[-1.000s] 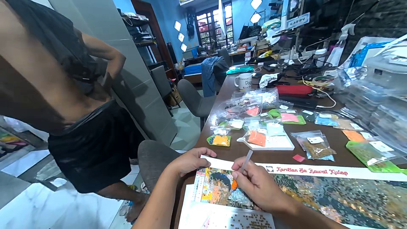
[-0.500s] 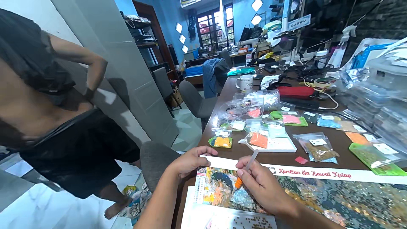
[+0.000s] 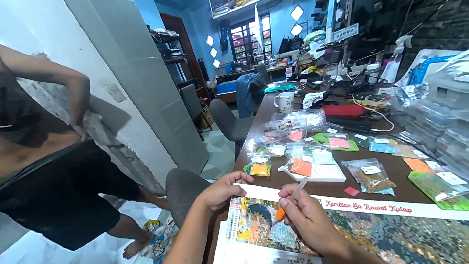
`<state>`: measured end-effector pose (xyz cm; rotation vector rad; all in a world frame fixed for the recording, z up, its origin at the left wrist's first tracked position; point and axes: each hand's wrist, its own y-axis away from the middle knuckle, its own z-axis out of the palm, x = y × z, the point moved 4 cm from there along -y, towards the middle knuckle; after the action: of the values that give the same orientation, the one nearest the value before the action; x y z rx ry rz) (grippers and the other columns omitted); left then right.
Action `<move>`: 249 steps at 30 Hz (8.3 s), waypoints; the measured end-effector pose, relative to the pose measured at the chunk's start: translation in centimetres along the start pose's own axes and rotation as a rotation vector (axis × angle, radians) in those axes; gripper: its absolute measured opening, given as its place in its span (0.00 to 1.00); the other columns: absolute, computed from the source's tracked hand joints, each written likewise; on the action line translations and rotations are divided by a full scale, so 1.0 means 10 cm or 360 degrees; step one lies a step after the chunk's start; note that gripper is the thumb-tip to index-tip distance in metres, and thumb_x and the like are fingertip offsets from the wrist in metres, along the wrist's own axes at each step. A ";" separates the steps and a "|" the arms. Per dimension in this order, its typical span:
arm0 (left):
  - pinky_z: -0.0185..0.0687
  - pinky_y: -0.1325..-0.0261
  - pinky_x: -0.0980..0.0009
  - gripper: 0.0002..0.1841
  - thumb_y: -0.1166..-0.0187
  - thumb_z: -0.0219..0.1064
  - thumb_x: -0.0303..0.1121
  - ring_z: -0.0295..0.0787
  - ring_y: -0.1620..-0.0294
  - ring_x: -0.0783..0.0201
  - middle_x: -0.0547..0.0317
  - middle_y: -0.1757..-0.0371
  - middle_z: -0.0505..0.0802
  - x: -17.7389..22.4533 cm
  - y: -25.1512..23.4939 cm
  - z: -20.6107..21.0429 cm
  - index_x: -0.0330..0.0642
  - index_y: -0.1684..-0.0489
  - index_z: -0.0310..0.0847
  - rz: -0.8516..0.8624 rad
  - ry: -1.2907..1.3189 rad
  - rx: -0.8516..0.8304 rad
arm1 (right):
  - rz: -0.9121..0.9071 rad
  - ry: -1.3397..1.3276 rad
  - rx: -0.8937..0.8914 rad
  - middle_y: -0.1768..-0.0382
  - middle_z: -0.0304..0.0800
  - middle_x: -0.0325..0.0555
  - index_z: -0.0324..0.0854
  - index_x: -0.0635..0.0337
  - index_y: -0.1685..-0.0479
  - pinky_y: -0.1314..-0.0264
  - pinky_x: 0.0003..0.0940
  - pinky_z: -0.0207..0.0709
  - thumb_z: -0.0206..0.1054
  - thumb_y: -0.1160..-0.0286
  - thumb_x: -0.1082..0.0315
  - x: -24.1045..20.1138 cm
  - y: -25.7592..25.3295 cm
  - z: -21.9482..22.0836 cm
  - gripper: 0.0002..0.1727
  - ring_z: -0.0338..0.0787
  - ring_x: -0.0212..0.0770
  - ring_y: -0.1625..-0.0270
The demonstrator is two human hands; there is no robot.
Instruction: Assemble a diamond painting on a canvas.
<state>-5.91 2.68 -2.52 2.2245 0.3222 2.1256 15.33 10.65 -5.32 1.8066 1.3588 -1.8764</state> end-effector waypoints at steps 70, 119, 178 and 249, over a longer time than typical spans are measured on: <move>0.74 0.32 0.53 0.33 0.38 0.85 0.34 0.76 0.34 0.50 0.44 0.35 0.80 0.02 -0.06 0.25 0.36 0.32 0.78 -0.0220 -0.1280 -0.0227 | 0.0303 0.0429 -0.0485 0.68 0.79 0.42 0.75 0.63 0.31 0.61 0.27 0.77 0.51 0.08 0.61 -0.15 -0.28 0.23 0.19 0.79 0.32 0.68; 0.73 0.33 0.51 0.26 0.35 0.83 0.35 0.77 0.35 0.51 0.46 0.37 0.82 0.05 -0.04 0.29 0.37 0.40 0.82 -0.0282 -0.1379 -0.0208 | 0.0226 0.0649 -0.0682 0.54 0.88 0.55 0.75 0.66 0.28 0.45 0.40 0.82 0.48 0.06 0.63 -0.25 -0.25 0.35 0.20 0.88 0.46 0.54; 0.88 0.60 0.78 0.08 0.34 0.67 0.25 0.91 0.69 0.78 0.66 0.72 0.94 0.17 0.09 0.13 0.54 0.70 0.87 0.0297 0.0231 -0.0286 | -0.0127 -0.0115 0.0066 0.80 0.79 0.25 0.83 0.54 0.61 0.74 0.12 0.73 0.61 0.22 0.65 -0.20 -0.23 0.07 0.07 0.77 0.16 0.78; 0.90 0.39 0.64 0.36 0.17 0.47 0.69 0.94 0.43 0.64 0.55 0.45 0.96 -0.09 0.02 0.29 0.48 0.38 0.86 -0.0135 0.0529 -0.0483 | 0.0677 0.0760 -0.0695 0.51 0.90 0.46 0.87 0.55 0.39 0.44 0.42 0.78 0.55 0.13 0.70 -0.54 -0.51 -0.17 0.16 0.87 0.40 0.49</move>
<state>-3.00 2.67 -3.55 1.6691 0.0932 2.3132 14.19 12.37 2.05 2.1467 1.2482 -0.8905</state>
